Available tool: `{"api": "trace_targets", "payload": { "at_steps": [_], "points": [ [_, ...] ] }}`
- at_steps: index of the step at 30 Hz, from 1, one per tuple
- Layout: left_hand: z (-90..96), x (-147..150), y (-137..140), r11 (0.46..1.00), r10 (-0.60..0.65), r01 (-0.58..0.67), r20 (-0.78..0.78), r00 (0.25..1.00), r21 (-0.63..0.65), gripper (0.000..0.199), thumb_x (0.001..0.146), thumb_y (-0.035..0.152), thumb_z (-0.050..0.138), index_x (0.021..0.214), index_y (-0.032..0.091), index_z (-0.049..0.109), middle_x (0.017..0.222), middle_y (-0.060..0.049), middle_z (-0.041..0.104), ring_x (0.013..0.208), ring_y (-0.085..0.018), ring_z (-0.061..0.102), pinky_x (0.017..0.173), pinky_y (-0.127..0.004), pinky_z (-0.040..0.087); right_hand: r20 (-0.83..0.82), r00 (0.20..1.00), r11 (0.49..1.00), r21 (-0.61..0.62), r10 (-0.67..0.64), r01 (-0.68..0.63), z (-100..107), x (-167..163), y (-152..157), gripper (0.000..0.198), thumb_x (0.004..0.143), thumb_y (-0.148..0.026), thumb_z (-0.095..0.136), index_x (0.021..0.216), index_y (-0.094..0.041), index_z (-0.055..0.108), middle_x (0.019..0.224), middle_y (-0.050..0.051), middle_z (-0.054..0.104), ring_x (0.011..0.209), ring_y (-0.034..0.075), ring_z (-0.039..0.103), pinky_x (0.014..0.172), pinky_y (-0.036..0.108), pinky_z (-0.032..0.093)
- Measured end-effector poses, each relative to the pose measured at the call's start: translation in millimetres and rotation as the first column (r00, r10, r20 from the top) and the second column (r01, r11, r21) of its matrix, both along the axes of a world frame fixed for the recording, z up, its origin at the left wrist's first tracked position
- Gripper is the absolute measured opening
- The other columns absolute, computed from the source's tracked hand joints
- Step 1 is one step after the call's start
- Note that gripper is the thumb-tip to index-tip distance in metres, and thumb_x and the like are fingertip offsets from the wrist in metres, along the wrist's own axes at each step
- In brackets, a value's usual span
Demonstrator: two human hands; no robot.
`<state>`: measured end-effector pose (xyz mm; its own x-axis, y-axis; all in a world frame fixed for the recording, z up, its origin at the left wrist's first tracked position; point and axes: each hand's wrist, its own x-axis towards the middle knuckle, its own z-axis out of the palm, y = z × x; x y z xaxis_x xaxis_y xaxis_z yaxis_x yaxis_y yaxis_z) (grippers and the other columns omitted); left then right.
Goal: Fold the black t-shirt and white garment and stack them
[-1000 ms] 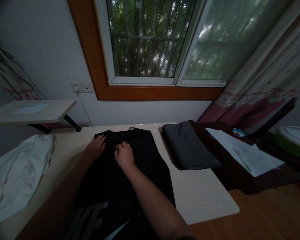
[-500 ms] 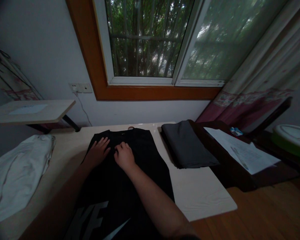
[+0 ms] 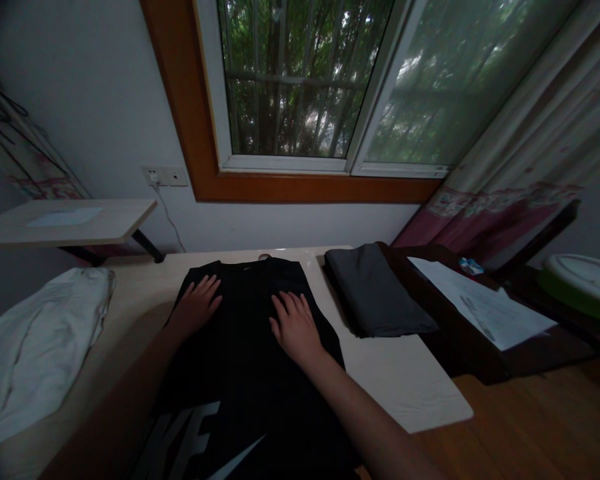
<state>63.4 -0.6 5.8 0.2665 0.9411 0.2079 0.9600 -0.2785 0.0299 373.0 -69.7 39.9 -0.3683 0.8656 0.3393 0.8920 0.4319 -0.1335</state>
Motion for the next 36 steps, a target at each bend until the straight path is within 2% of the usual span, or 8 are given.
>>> {"api": "trace_targets", "payload": {
  "at_steps": [2,5,8,11,18,36],
  "points": [
    [0.4,-3,-1,1.0,0.008,-0.008,0.002,1.0,-0.006,0.058,0.104,0.044,0.032,0.156,0.02,0.044,0.166,-0.008,0.037,0.155,-0.027,0.03,0.126,-0.054,0.026,0.038,0.999,0.999,-0.022,-0.031,0.032,-6,14,-9,0.056,0.102,-0.036,0.054,0.153,-0.017,0.048,0.156,0.016,0.048,0.145,0.033,0.043,0.125,0.054,0.029],
    [0.9,-9,-3,1.0,0.02,-0.02,0.007,1.0,-0.015,0.058,0.104,0.044,0.032,0.156,0.022,0.043,0.166,-0.007,0.037,0.156,-0.027,0.029,0.126,-0.054,0.025,0.061,0.998,0.998,-0.069,-0.009,0.013,-18,24,-25,0.06,0.103,-0.042,0.052,0.157,-0.017,0.043,0.164,0.015,0.038,0.149,0.032,0.039,0.123,0.051,0.034],
    [0.5,-15,-4,0.999,0.031,-0.031,0.004,1.0,-0.023,0.059,0.104,0.047,0.03,0.157,0.022,0.042,0.167,-0.007,0.035,0.156,-0.027,0.027,0.126,-0.055,0.025,0.056,0.998,0.996,-0.091,0.005,0.0,-26,24,-35,0.06,0.105,-0.045,0.047,0.159,-0.02,0.04,0.167,0.013,0.033,0.154,0.031,0.031,0.123,0.054,0.033],
    [-1.7,-19,-3,0.999,0.04,-0.04,-0.007,0.999,-0.036,0.062,0.104,0.049,0.029,0.158,0.02,0.04,0.168,-0.007,0.033,0.157,-0.027,0.026,0.126,-0.056,0.024,0.056,0.998,0.993,-0.118,0.011,-0.004,-26,22,-36,0.06,0.106,-0.047,0.043,0.159,-0.02,0.038,0.168,0.012,0.029,0.157,0.029,0.024,0.125,0.056,0.029],
    [-8.3,-27,6,0.995,0.087,-0.088,-0.03,0.996,-0.037,0.066,0.104,0.053,0.027,0.159,0.02,0.037,0.169,-0.007,0.029,0.157,-0.028,0.024,0.126,-0.058,0.021,0.056,0.998,0.984,-0.177,0.026,-0.016,-16,17,-16,0.061,0.106,-0.05,0.042,0.159,-0.02,0.039,0.169,0.01,0.027,0.157,0.026,0.024,0.127,0.053,0.025],
    [-1.4,-42,34,0.98,0.187,-0.189,-0.031,0.982,-0.069,0.065,0.103,0.052,0.028,0.16,0.023,0.035,0.169,-0.007,0.029,0.158,-0.028,0.023,0.126,-0.059,0.017,0.058,0.993,0.985,-0.145,0.107,-0.098,-21,7,43,0.062,0.106,-0.05,0.044,0.159,-0.019,0.039,0.167,0.012,0.033,0.156,0.026,0.026,0.126,0.053,0.024]
  ]
}}
